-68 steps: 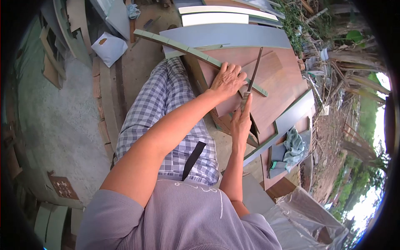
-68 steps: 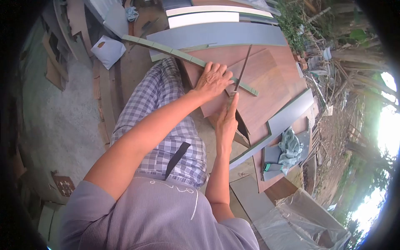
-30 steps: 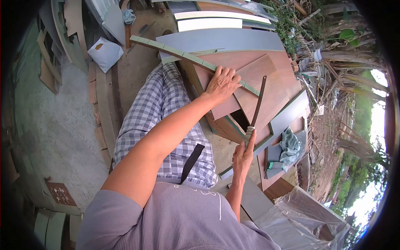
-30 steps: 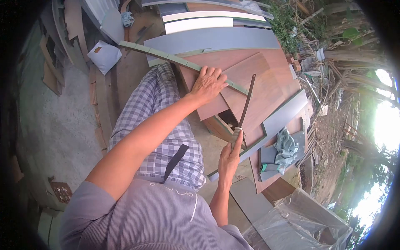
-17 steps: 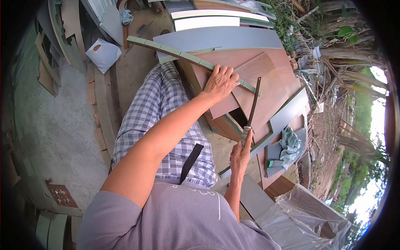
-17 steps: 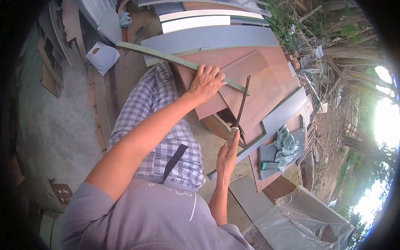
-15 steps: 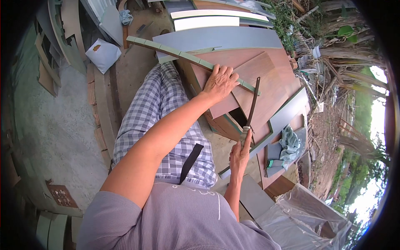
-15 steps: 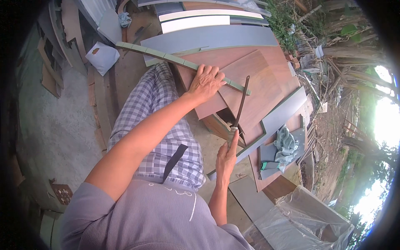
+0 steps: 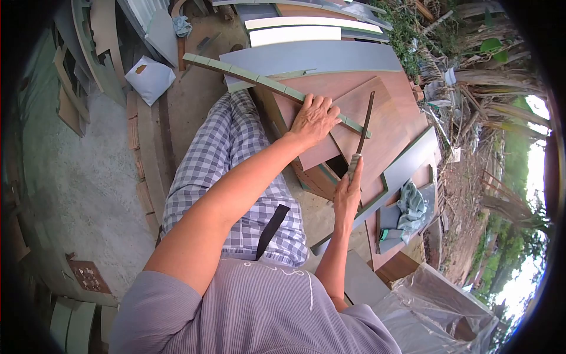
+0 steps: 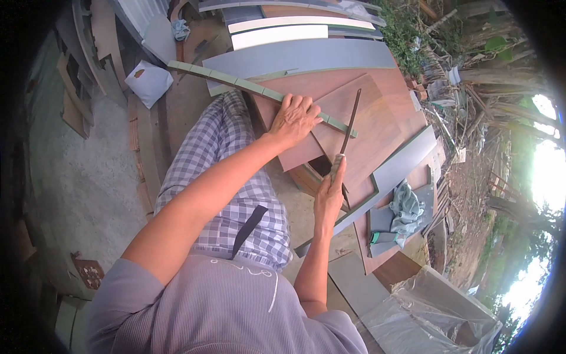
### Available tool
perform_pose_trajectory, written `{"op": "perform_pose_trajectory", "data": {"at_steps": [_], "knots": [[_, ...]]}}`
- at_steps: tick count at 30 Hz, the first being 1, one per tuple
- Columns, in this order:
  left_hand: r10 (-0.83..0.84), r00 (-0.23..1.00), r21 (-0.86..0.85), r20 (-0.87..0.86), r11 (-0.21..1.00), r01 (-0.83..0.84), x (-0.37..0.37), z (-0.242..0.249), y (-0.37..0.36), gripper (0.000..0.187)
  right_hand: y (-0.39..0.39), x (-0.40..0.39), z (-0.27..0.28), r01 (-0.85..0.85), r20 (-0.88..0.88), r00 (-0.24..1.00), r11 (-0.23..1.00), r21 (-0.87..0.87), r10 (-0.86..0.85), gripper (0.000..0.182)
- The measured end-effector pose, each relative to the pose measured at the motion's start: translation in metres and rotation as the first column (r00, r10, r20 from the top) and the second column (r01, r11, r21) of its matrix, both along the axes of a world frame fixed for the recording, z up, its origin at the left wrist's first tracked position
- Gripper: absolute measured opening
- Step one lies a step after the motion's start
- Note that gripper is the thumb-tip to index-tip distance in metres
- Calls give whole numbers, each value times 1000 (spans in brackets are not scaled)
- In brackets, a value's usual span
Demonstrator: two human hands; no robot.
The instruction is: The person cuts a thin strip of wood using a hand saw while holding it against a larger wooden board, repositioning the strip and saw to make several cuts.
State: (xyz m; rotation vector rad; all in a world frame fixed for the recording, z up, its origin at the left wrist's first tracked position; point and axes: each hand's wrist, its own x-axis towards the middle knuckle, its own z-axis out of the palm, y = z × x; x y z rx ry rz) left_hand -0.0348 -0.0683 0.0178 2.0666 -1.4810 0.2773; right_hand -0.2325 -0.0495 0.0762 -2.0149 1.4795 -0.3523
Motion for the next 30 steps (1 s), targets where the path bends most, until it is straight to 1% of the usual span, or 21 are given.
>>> {"op": "perform_pose_trajectory", "data": {"at_steps": [3,5,6,8,10,13,15,16,17,19,20,21,22,23,25,26,27,29,30], "knots": [[-6,1000,18,-5,1000,6,0,0,0,23,16,-10,1,0,3,1000,1000,-28,0,62],[-11,1000,27,-4,1000,11,0,1,0,23,38,-23,-1,12,-35,999,1000,-8,-12,62],[-14,1000,30,-3,999,15,1,2,0,23,45,-28,2,20,-20,1000,998,62,-18,62],[-38,998,-4,-50,999,38,0,1,0,22,46,-29,3,23,-23,999,999,44,-22,62],[-37,999,9,-34,999,38,-2,3,1,22,33,-27,-5,3,-5,1000,1000,-25,-3,62],[1,1000,41,6,999,-1,-2,2,-1,23,-1,3,5,-6,-79,997,1000,-2,6,63],[4,1000,-23,20,1000,-3,-1,-1,-1,23,-16,13,1,-42,-13,999,997,-63,41,63],[24,999,-24,35,999,-23,0,-1,-1,23,-17,16,7,-27,3,1000,1000,2,27,62],[11,1000,-25,15,1000,-11,-1,-1,-1,23,-15,13,4,-43,14,999,999,0,43,62],[9,1000,-25,4,1000,-9,0,1,-1,23,-9,-1,-8,-49,-42,998,995,-90,45,62],[-4,1000,-22,-14,1000,4,0,1,0,23,2,-3,-3,-60,-35,998,994,-88,57,62],[-18,999,-17,-34,1000,18,-1,1,1,23,19,-6,3,-32,-68,997,998,-62,28,62],[-8,1000,-12,-3,1000,8,-1,-2,-1,27,31,-9,6,-3,-103,995,999,-36,0,61],[4,1000,-7,1,1000,-4,-1,-3,-2,27,36,-14,4,-15,-99,995,999,-30,11,61],[-6,1000,-18,-10,1000,6,-1,-3,-2,27,41,-18,1,17,-78,997,1000,12,-16,61],[3,1000,-20,-3,1000,-3,-2,-2,-2,27,36,-15,-2,4,-70,998,1000,12,-3,61],[16,1000,-20,3,1000,-16,-2,-1,-1,27,25,-14,-7,-15,-56,998,1000,-23,13,62],[-13,999,-5,-49,1000,13,-2,2,1,25,1,-13,-13,-52,-28,998,994,-97,50,62],[-14,999,-12,-41,1000,14,-1,3,2,26,-7,-11,-13,-67,-22,998,993,-100,65,62]]}}
